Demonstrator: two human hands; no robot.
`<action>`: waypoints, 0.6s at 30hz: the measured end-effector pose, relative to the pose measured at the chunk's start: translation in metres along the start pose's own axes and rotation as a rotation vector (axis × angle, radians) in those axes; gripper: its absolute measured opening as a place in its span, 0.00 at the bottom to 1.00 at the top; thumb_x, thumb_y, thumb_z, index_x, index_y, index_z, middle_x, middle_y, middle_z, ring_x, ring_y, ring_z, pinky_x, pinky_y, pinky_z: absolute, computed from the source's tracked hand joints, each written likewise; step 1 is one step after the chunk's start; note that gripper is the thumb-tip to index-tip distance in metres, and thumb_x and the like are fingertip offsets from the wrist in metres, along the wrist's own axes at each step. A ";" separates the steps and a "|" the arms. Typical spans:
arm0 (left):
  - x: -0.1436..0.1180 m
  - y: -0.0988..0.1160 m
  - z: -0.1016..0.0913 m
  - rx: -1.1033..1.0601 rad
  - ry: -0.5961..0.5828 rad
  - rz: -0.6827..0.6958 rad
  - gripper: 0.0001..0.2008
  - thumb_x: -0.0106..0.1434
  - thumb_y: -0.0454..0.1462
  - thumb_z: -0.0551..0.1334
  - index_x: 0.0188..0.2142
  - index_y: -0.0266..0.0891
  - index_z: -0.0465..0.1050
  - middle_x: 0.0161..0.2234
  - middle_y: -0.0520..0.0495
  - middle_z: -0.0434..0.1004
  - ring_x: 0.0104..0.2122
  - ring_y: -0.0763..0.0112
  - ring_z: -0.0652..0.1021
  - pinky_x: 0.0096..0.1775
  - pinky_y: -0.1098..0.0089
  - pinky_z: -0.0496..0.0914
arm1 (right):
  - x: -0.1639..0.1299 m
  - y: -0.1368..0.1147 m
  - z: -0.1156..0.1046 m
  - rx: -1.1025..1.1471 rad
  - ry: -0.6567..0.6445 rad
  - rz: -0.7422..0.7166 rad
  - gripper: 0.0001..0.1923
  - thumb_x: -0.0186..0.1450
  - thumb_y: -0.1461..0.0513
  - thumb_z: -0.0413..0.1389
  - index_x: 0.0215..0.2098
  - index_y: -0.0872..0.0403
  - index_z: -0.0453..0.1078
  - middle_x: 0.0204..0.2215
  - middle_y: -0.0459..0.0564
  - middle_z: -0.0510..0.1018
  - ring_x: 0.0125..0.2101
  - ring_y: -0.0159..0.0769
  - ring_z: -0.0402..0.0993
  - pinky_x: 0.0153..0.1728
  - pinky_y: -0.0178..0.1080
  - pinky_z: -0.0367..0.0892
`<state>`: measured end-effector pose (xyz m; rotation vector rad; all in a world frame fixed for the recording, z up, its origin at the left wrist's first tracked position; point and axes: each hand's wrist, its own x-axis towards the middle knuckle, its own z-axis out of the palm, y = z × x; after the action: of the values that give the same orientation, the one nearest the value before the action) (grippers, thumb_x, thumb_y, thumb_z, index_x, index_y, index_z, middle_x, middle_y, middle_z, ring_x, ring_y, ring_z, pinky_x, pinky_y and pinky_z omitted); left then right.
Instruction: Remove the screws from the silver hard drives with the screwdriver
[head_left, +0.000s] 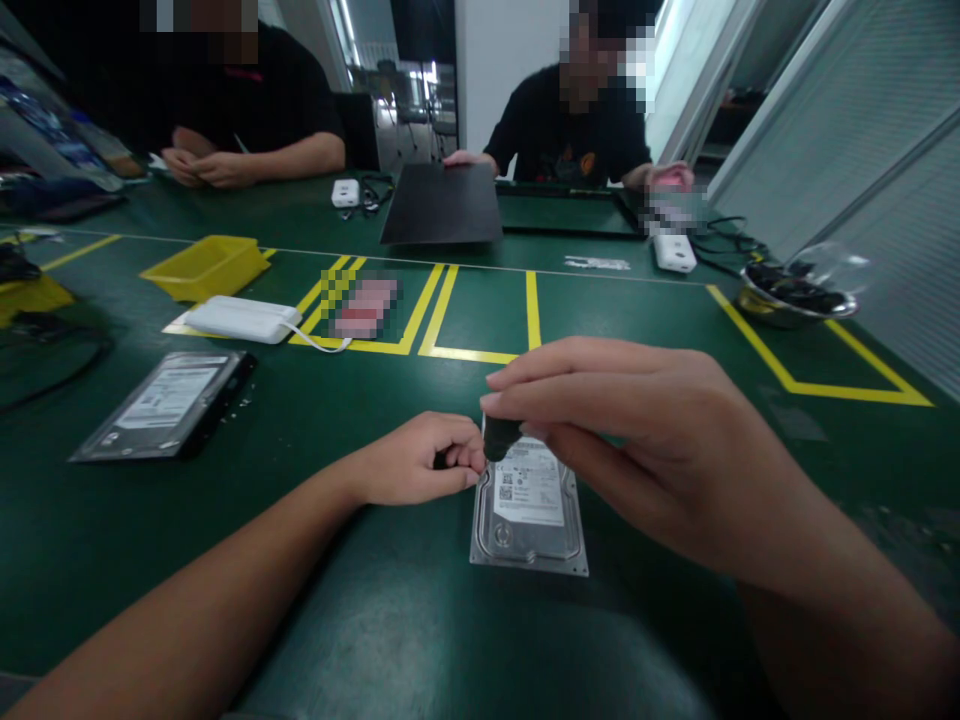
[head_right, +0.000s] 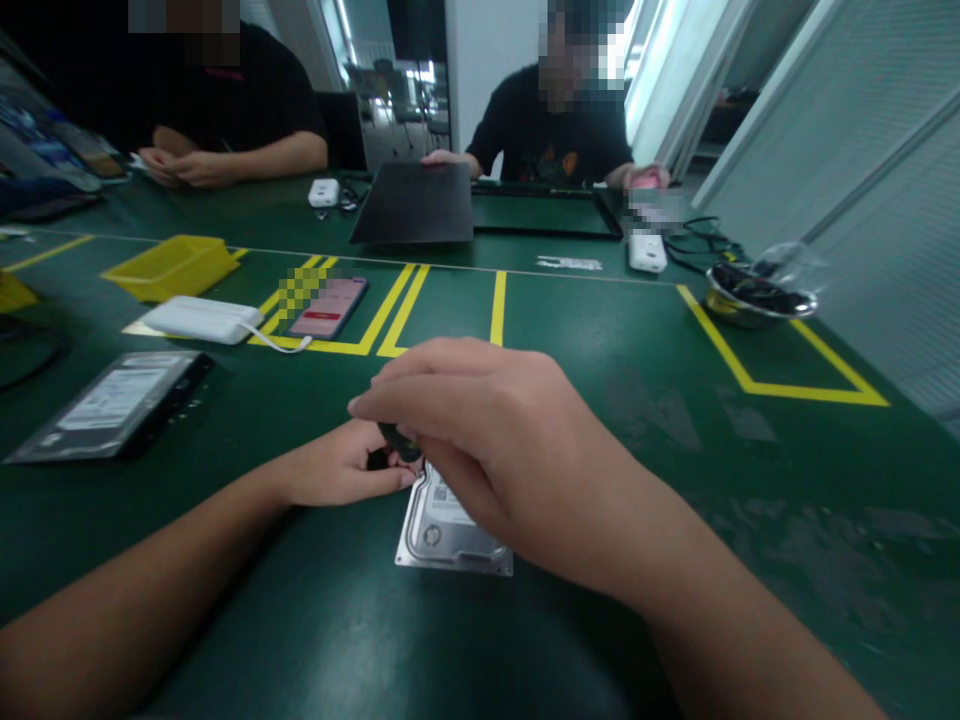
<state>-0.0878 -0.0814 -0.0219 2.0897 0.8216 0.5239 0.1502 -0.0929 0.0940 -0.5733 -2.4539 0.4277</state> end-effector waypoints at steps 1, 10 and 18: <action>0.000 -0.001 0.000 -0.003 -0.003 -0.008 0.02 0.61 0.32 0.62 0.35 0.36 0.71 0.29 0.53 0.70 0.28 0.76 0.69 0.30 0.74 0.64 | 0.000 0.000 0.001 -0.009 0.007 0.005 0.14 0.69 0.68 0.51 0.48 0.53 0.74 0.47 0.47 0.80 0.47 0.31 0.75 0.47 0.34 0.70; 0.000 -0.005 0.003 -0.037 -0.028 -0.029 0.02 0.61 0.32 0.61 0.35 0.37 0.71 0.30 0.52 0.71 0.29 0.75 0.70 0.31 0.73 0.65 | 0.002 0.002 0.007 -0.111 0.073 0.051 0.11 0.69 0.64 0.55 0.46 0.54 0.76 0.40 0.49 0.77 0.39 0.31 0.73 0.38 0.34 0.68; -0.001 0.004 0.000 0.046 0.004 -0.050 0.03 0.62 0.35 0.62 0.35 0.37 0.72 0.31 0.51 0.73 0.31 0.72 0.72 0.33 0.72 0.67 | 0.004 0.002 0.023 -0.185 0.211 0.096 0.10 0.63 0.58 0.62 0.35 0.58 0.74 0.29 0.46 0.71 0.29 0.29 0.67 0.28 0.35 0.61</action>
<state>-0.0868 -0.0839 -0.0191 2.1050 0.8943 0.4869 0.1344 -0.0933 0.0769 -0.7748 -2.2824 0.1672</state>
